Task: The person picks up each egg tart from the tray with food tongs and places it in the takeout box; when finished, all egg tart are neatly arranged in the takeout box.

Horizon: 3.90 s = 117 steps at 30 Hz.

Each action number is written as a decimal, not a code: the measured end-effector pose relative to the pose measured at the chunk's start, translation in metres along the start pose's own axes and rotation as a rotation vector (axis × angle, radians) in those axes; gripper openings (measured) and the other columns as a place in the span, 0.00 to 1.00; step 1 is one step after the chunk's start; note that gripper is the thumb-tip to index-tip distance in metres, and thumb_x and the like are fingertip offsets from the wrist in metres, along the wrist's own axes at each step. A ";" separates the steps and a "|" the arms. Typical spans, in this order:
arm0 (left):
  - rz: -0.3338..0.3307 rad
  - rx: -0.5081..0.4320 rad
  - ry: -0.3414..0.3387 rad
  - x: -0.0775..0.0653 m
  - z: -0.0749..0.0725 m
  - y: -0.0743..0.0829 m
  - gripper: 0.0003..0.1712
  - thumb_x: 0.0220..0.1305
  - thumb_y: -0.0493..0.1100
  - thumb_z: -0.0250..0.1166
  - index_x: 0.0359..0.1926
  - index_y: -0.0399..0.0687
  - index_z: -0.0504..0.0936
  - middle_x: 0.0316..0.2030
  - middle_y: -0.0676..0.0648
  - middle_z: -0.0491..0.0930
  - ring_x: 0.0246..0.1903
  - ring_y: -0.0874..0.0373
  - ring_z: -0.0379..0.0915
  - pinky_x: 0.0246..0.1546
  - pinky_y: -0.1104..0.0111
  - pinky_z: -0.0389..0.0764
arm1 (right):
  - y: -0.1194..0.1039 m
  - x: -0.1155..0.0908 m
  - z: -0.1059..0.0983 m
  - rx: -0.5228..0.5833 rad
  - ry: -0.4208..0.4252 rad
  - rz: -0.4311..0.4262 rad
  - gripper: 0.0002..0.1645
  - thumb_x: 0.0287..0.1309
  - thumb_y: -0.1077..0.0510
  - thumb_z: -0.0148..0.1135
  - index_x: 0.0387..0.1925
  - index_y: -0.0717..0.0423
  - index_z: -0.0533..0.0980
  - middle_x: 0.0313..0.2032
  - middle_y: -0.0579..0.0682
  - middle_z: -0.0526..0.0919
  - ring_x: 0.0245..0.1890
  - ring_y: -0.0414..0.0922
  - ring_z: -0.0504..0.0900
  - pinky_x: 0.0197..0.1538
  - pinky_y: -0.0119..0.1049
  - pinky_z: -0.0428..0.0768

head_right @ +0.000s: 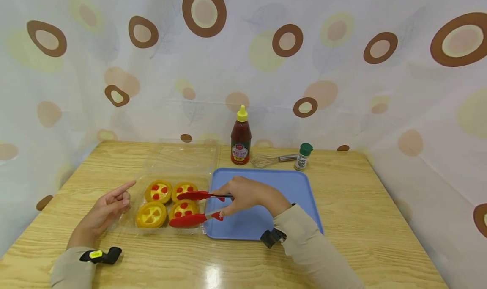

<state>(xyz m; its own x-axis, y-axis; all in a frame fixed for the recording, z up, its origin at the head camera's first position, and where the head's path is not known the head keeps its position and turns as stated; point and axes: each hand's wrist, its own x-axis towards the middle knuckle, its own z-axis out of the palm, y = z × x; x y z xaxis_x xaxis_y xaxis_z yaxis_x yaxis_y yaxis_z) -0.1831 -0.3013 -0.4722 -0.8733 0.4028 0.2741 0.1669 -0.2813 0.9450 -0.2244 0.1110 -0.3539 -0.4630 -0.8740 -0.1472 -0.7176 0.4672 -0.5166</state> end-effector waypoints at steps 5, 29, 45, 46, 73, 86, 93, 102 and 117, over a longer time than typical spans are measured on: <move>-0.002 0.006 0.004 0.000 0.000 0.000 0.31 0.68 0.24 0.44 0.68 0.48 0.65 0.33 0.55 0.69 0.31 0.66 0.64 0.33 0.77 0.69 | 0.000 -0.001 0.000 0.009 0.005 -0.009 0.35 0.55 0.54 0.66 0.63 0.60 0.69 0.47 0.54 0.82 0.19 0.35 0.68 0.25 0.27 0.67; -0.016 -0.011 0.013 0.001 0.001 0.002 0.31 0.67 0.24 0.44 0.67 0.49 0.66 0.34 0.55 0.69 0.33 0.67 0.66 0.34 0.78 0.70 | 0.016 -0.020 0.008 0.125 0.097 -0.048 0.35 0.55 0.52 0.67 0.63 0.58 0.69 0.37 0.50 0.82 0.20 0.34 0.63 0.25 0.28 0.64; -0.017 -0.012 0.007 0.001 0.000 0.001 0.31 0.67 0.23 0.44 0.66 0.52 0.68 0.34 0.55 0.70 0.31 0.67 0.66 0.34 0.78 0.71 | 0.029 -0.052 0.019 0.193 0.206 0.004 0.41 0.50 0.50 0.71 0.63 0.61 0.68 0.38 0.55 0.81 0.22 0.34 0.64 0.22 0.27 0.63; -0.018 -0.013 0.007 0.001 0.000 0.001 0.31 0.67 0.23 0.44 0.66 0.52 0.68 0.34 0.55 0.70 0.31 0.67 0.66 0.34 0.78 0.71 | 0.029 -0.054 0.020 0.194 0.211 0.007 0.41 0.50 0.50 0.71 0.63 0.61 0.68 0.35 0.55 0.80 0.21 0.34 0.64 0.22 0.27 0.63; -0.010 0.017 0.048 -0.004 0.002 0.003 0.29 0.69 0.27 0.48 0.68 0.46 0.65 0.34 0.54 0.67 0.32 0.67 0.66 0.32 0.78 0.70 | 0.054 -0.165 0.033 0.129 0.416 0.277 0.47 0.48 0.49 0.72 0.64 0.69 0.65 0.43 0.57 0.76 0.25 0.39 0.67 0.25 0.30 0.68; -0.021 0.009 0.046 -0.001 0.004 0.002 0.28 0.69 0.27 0.48 0.67 0.47 0.66 0.34 0.53 0.67 0.32 0.67 0.67 0.33 0.78 0.71 | 0.069 -0.232 0.038 0.072 0.574 0.564 0.47 0.50 0.51 0.71 0.66 0.67 0.62 0.32 0.53 0.75 0.23 0.36 0.66 0.23 0.32 0.66; -0.010 0.002 0.037 -0.002 0.003 0.003 0.29 0.68 0.26 0.46 0.67 0.49 0.67 0.34 0.54 0.68 0.32 0.67 0.66 0.33 0.78 0.71 | 0.085 -0.249 0.040 0.012 0.633 0.689 0.47 0.53 0.48 0.69 0.67 0.68 0.60 0.35 0.56 0.77 0.26 0.40 0.68 0.24 0.33 0.67; -0.017 -0.007 0.028 -0.001 0.002 0.002 0.30 0.68 0.24 0.45 0.67 0.50 0.67 0.34 0.55 0.69 0.32 0.67 0.66 0.33 0.78 0.71 | 0.100 -0.252 0.045 -0.019 0.645 0.862 0.55 0.57 0.40 0.62 0.65 0.79 0.52 0.30 0.57 0.75 0.25 0.45 0.68 0.22 0.35 0.65; -0.012 -0.007 0.018 -0.001 0.003 0.002 0.31 0.68 0.24 0.44 0.68 0.48 0.65 0.34 0.56 0.70 0.31 0.67 0.66 0.34 0.78 0.71 | 0.122 -0.235 0.054 -0.010 0.695 0.978 0.60 0.58 0.37 0.58 0.61 0.88 0.47 0.35 0.75 0.74 0.28 0.58 0.75 0.24 0.41 0.71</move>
<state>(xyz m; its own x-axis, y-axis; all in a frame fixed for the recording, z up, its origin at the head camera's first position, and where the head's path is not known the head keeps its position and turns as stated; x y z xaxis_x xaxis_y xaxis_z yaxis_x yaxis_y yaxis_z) -0.1807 -0.2999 -0.4706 -0.8832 0.3906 0.2598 0.1535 -0.2827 0.9469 -0.1753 0.3668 -0.4278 -0.9938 0.1098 0.0148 0.0926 0.8966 -0.4330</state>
